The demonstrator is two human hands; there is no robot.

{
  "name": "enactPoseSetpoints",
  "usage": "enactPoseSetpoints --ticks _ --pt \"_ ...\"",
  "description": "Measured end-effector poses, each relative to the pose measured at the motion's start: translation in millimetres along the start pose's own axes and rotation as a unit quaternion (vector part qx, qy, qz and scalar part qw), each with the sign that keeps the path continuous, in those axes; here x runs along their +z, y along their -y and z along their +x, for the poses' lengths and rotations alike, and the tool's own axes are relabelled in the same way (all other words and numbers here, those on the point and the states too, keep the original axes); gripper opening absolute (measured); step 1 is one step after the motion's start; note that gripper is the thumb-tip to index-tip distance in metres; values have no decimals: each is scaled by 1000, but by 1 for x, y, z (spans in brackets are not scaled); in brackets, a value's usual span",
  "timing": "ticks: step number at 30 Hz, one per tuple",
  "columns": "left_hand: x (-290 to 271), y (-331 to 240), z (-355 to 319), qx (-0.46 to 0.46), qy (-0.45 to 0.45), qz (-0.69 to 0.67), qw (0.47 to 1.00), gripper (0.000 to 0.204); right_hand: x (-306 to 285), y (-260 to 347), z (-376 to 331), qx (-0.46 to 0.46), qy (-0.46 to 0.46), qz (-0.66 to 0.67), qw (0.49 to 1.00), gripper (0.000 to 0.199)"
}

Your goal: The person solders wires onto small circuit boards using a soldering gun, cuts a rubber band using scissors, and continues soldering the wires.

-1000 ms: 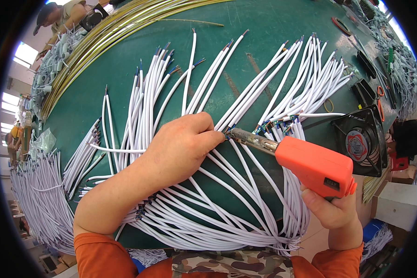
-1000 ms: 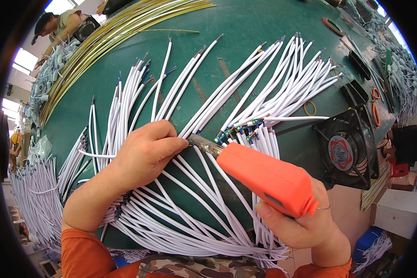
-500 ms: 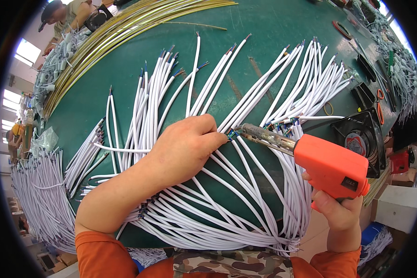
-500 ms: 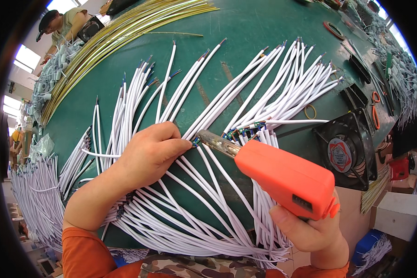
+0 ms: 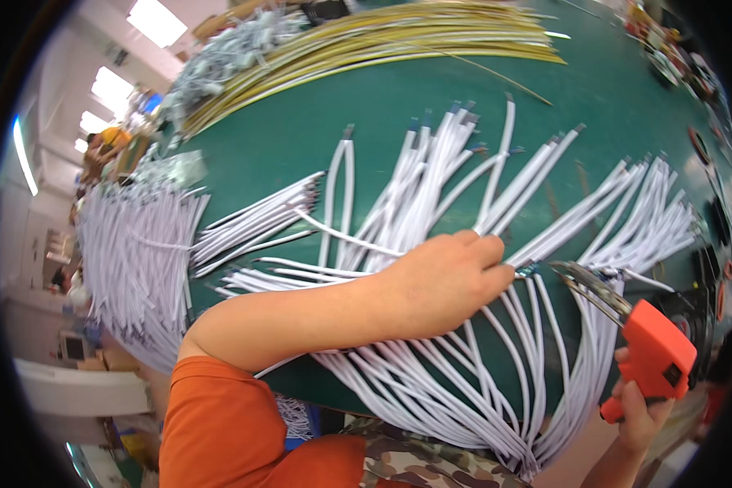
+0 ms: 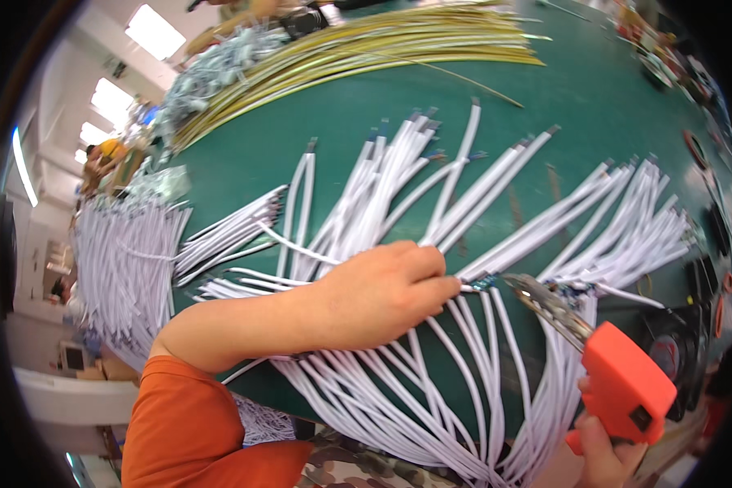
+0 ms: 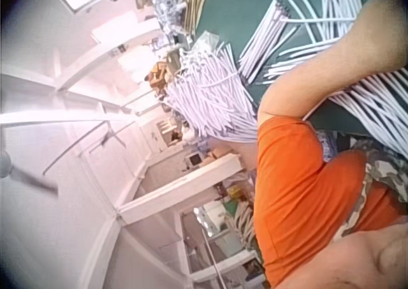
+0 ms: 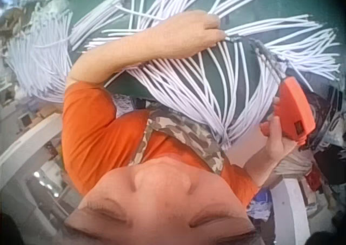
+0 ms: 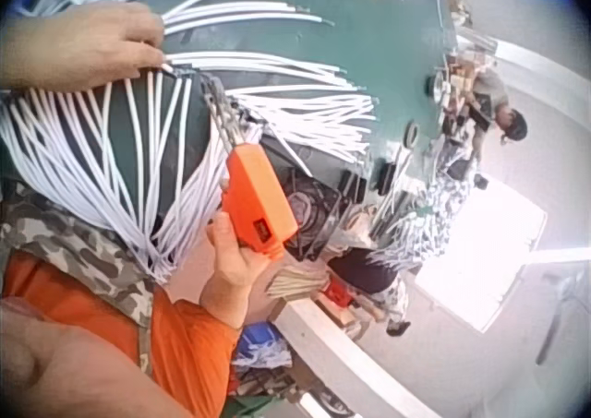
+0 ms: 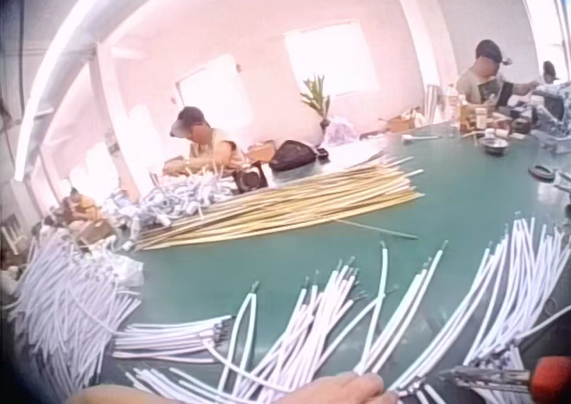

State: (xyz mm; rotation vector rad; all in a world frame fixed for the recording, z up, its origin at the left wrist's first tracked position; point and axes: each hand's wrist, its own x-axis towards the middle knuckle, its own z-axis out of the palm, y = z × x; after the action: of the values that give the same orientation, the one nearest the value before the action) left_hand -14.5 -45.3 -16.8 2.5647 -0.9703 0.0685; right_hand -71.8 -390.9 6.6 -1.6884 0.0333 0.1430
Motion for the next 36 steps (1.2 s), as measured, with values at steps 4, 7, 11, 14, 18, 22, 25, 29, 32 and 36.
enactPoseSetpoints --ticks 4,7,11,14,18,22,25,29,32,36 --pt "-27 -9 -38 -60 6 -67 996 30 -14 -17 10 -103 27 -61 992 54" --pt "-51 0 -74 -125 -57 -46 989 24 -14 -19 10 -117 19 -57 991 54" --pt "-87 51 -123 -284 -128 115 943 16 -10 -18 12 -118 7 -45 992 54" --pt "-89 55 -144 -236 -49 129 962 19 -6 -14 12 -123 14 -51 991 54" --pt "-79 57 -155 -289 -23 179 940 22 -10 -10 9 -136 21 -46 989 54" --pt "-59 68 -162 -293 -29 177 939 18 3 6 0 -90 -1 -5 996 56" --pt "-61 72 -177 -289 -14 193 938 16 2 8 0 -62 -16 19 998 54" --pt "-90 53 -151 -240 -137 73 958 37 7 14 1 -72 2 24 997 51" --pt "-95 29 -95 -124 -135 25 983 39 5 8 1 -84 7 36 996 50" --pt "-59 12 -18 -46 -64 -124 989 35 7 -2 6 -113 12 27 993 53"
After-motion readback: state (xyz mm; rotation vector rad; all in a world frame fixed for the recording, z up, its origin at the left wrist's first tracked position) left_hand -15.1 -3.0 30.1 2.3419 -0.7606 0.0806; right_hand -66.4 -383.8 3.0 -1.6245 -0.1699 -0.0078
